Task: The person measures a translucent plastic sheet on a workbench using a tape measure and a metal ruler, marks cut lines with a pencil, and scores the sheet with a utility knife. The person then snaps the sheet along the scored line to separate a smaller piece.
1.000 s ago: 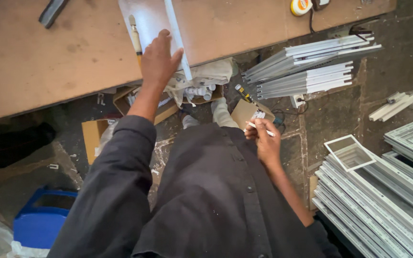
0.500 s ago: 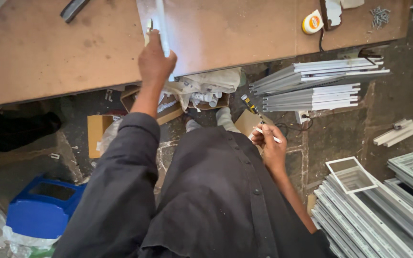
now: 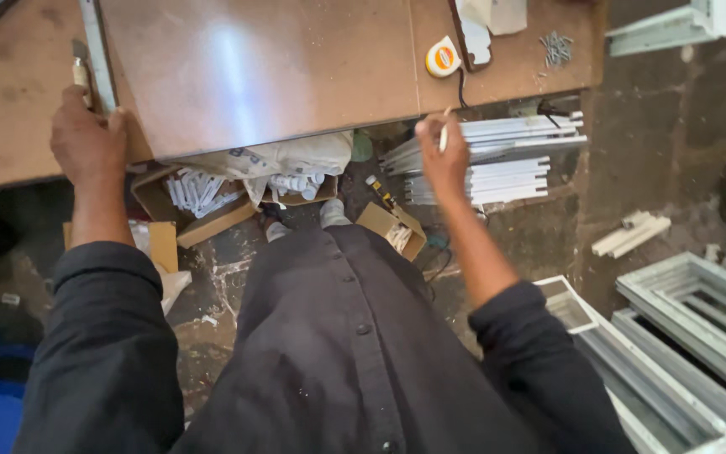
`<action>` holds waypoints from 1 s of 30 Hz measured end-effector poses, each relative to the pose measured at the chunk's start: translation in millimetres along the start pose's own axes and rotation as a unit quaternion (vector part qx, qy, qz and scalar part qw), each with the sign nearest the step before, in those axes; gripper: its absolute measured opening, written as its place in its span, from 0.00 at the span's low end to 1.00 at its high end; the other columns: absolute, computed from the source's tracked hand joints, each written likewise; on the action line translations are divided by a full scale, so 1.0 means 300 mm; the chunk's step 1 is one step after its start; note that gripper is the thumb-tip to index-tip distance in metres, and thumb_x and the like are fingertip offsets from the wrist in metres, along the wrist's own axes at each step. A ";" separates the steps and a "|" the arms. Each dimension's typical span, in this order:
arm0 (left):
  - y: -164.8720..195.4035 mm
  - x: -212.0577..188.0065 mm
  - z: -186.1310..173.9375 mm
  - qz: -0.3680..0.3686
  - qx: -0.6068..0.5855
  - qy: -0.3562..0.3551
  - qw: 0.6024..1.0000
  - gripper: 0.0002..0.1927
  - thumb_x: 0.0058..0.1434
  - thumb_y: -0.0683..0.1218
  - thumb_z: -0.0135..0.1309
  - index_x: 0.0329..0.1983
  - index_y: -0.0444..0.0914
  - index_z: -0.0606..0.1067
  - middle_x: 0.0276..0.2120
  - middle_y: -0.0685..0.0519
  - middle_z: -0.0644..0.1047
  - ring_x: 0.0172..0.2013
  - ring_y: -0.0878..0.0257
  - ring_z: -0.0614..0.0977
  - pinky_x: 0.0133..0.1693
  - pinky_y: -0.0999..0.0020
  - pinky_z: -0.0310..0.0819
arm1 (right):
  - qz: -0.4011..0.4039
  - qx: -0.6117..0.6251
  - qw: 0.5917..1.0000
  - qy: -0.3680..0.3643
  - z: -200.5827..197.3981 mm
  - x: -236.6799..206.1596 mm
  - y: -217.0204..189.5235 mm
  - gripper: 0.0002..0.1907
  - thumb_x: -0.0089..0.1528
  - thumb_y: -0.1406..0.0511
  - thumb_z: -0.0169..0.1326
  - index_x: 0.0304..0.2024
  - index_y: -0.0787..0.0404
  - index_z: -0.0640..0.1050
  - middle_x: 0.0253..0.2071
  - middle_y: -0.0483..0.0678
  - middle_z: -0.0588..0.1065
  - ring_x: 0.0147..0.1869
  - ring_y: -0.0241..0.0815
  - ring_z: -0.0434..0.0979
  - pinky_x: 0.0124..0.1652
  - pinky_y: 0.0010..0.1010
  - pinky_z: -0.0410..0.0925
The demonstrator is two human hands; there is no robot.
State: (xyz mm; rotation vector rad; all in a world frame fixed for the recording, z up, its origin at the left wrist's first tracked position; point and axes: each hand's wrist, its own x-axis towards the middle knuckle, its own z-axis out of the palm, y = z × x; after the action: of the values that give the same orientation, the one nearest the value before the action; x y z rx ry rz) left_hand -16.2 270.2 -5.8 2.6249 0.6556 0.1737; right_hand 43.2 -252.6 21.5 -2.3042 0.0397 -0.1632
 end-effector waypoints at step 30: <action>0.198 -0.087 0.122 -0.128 -0.002 0.191 0.973 0.10 0.67 0.48 0.57 0.50 0.42 0.76 0.45 0.47 0.80 0.45 0.44 0.79 0.47 0.47 0.70 | 0.342 0.513 0.737 -0.277 -0.032 -0.044 -0.039 0.15 0.64 0.54 0.45 0.48 0.54 0.72 0.44 0.53 0.79 0.42 0.48 0.82 0.38 0.43 0.76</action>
State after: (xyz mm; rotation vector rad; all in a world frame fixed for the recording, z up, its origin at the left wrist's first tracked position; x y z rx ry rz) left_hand -6.3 196.8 -13.4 2.4900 1.1119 0.6094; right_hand 28.5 -250.8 35.1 -1.0271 0.3844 0.7217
